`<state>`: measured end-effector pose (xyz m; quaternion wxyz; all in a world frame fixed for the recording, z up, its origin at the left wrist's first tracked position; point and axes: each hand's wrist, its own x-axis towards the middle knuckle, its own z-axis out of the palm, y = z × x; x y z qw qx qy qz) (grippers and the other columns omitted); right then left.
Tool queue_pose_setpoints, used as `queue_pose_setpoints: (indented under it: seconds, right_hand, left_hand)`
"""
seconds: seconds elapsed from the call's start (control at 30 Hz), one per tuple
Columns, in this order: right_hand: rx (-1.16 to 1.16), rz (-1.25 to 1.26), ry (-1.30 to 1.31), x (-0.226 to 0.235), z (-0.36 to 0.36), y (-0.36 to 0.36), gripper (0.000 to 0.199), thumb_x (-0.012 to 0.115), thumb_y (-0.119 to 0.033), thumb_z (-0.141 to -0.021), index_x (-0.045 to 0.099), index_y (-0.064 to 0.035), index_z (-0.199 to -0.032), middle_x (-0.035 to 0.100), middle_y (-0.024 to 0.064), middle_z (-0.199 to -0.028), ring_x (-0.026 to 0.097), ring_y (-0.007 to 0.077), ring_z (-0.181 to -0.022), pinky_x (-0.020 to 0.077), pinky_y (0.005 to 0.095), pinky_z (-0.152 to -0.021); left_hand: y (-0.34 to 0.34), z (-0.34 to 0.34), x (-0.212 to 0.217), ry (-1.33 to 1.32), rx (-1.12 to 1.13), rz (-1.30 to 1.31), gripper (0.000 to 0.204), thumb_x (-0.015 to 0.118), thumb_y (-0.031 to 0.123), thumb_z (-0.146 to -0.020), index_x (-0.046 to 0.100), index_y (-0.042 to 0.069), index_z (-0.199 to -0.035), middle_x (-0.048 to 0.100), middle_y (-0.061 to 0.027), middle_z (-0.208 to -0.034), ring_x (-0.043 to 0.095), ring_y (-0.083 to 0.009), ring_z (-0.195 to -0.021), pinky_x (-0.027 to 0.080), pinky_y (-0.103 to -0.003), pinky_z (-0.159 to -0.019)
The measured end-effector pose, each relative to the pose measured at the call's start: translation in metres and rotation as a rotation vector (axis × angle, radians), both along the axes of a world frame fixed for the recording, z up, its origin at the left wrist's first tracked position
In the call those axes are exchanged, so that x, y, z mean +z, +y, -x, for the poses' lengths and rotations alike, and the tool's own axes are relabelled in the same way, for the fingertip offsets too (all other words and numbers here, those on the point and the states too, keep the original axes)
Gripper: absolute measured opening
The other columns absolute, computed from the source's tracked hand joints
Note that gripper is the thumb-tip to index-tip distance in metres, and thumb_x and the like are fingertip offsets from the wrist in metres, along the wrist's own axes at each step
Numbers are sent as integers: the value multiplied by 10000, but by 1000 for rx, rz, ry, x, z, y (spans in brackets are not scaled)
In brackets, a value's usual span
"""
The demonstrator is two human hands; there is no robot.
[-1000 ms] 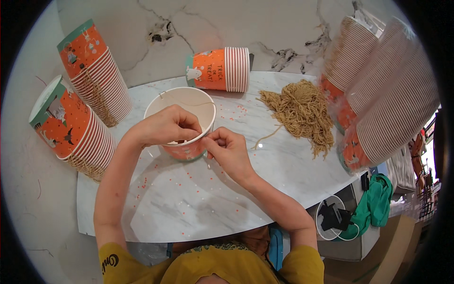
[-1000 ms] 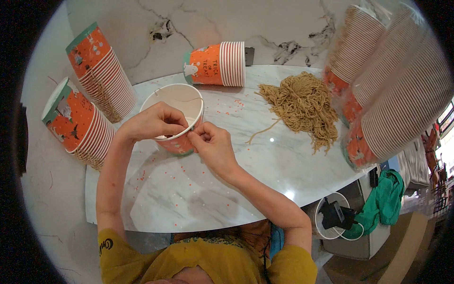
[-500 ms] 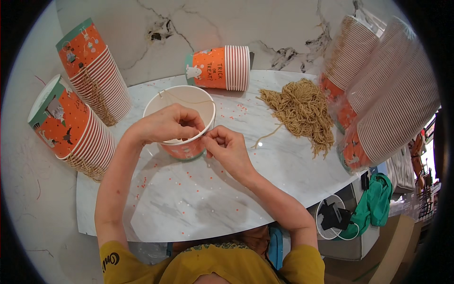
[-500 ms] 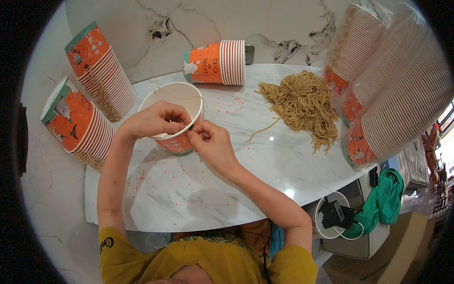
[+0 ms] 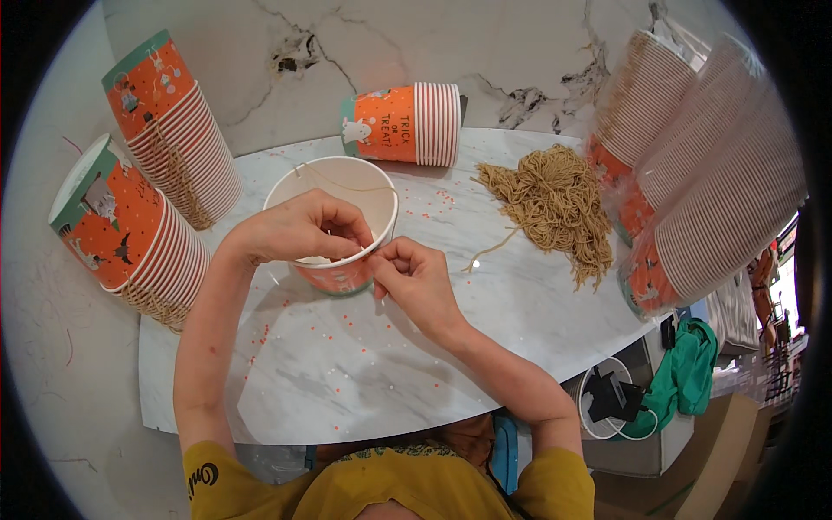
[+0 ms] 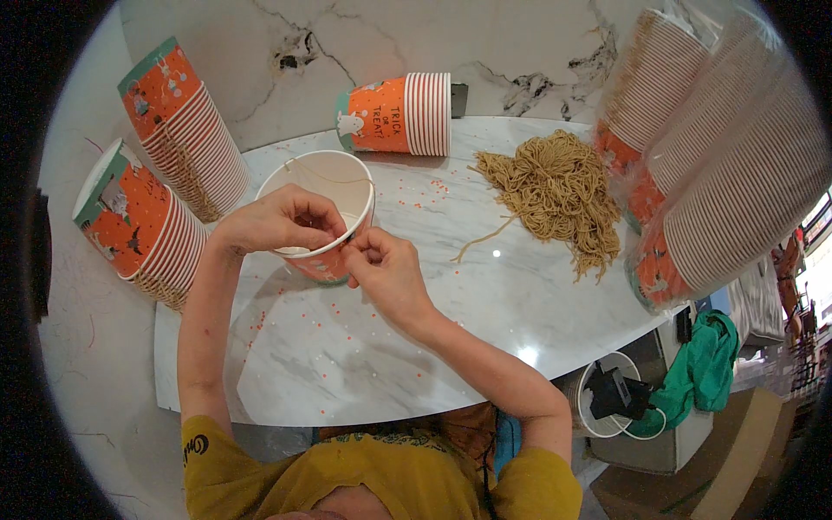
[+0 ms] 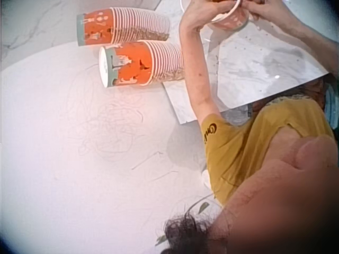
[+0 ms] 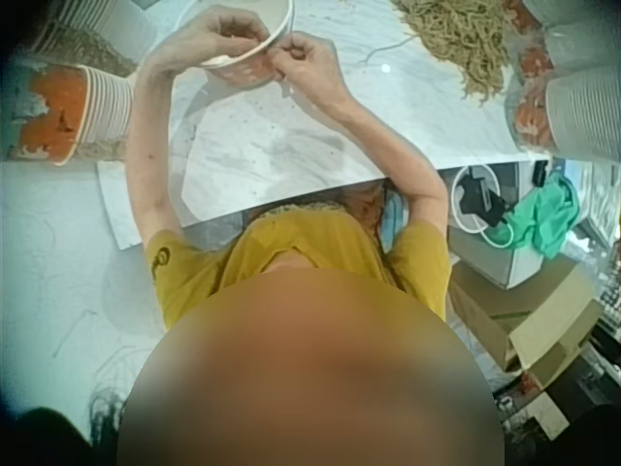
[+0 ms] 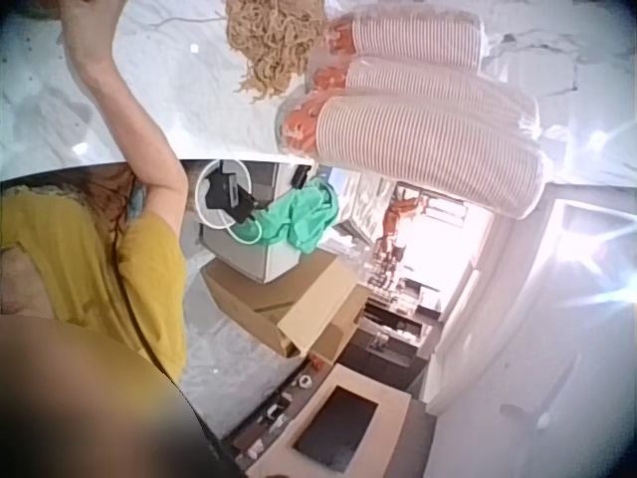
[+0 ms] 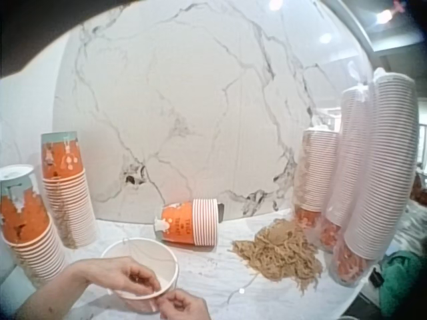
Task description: Threading and tying string onto decorative paper cups for packaging.
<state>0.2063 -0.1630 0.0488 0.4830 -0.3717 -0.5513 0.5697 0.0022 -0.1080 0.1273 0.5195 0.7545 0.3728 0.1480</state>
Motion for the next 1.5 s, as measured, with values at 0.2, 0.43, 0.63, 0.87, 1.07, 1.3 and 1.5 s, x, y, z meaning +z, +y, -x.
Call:
queue_pose_setpoints:
  seconds: [0.2, 0.43, 0.63, 0.87, 1.07, 1.3, 1.5]
  right_hand:
    - [31, 152, 46, 9, -2, 1, 129, 632, -96, -921, 637, 10, -848, 625, 23, -667, 556, 58, -585, 383, 222, -510]
    - [36, 199, 54, 13, -3, 1, 136, 643, -116, -918, 644, -6, -836, 622, 29, -654, 512, 51, -550, 350, 215, -494]
    - [70, -38, -115, -5, -6, 13, 130, 659, -144, -935, 658, -14, -924, 653, 19, -719, 488, 43, -541, 356, 223, -479]
    - [-221, -824, -768, -4, -12, 11, 133, 704, -69, -779, 626, -72, -887, 621, 47, -855, 570, 210, -738, 383, 369, -672]
    - [-288, -1005, -810, -7, -12, 15, 149, 696, -33, -739, 605, -87, -845, 591, 36, -954, 535, 235, -857, 349, 390, -750]
    - [-148, -837, -614, -4, -16, 12, 152, 688, -73, -754, 612, -66, -885, 583, 69, -961, 538, 250, -900, 353, 402, -773]
    - [10, -490, -239, -6, -6, 9, 131, 707, -133, -905, 669, -8, -896, 624, 34, -943, 524, 141, -845, 424, 293, -788]
  left_hand:
    - [-1, -4, 2, 43, -9, -120, 134, 662, 93, -853, 716, -1, -931, 667, 15, -796, 569, -66, -777, 468, -248, -735]
    - [1, -5, 0, 92, -39, -205, 117, 629, 108, -842, 648, -6, -856, 592, 14, -735, 501, -74, -720, 425, -264, -661]
    - [2, -3, -6, 63, -38, -240, 119, 616, 113, -845, 601, -4, -828, 553, 4, -722, 487, -83, -717, 420, -267, -657]
    - [0, 9, -7, 104, 251, -424, 113, 620, 102, -856, 590, -5, -838, 554, -6, -726, 495, -81, -698, 431, -269, -635]
    - [-22, 15, -2, 44, 458, -591, 105, 628, 92, -858, 598, -9, -854, 558, -18, -733, 490, -91, -663, 423, -264, -607]
    - [-85, 9, 3, -72, 423, -443, 39, 638, 27, -851, 630, 0, -878, 567, 16, -724, 453, -52, -624, 387, -227, -561]
    - [-105, -19, -52, -44, 470, -614, 59, 663, 22, -840, 659, 16, -899, 653, -79, -764, 638, -173, -661, 488, -328, -579]
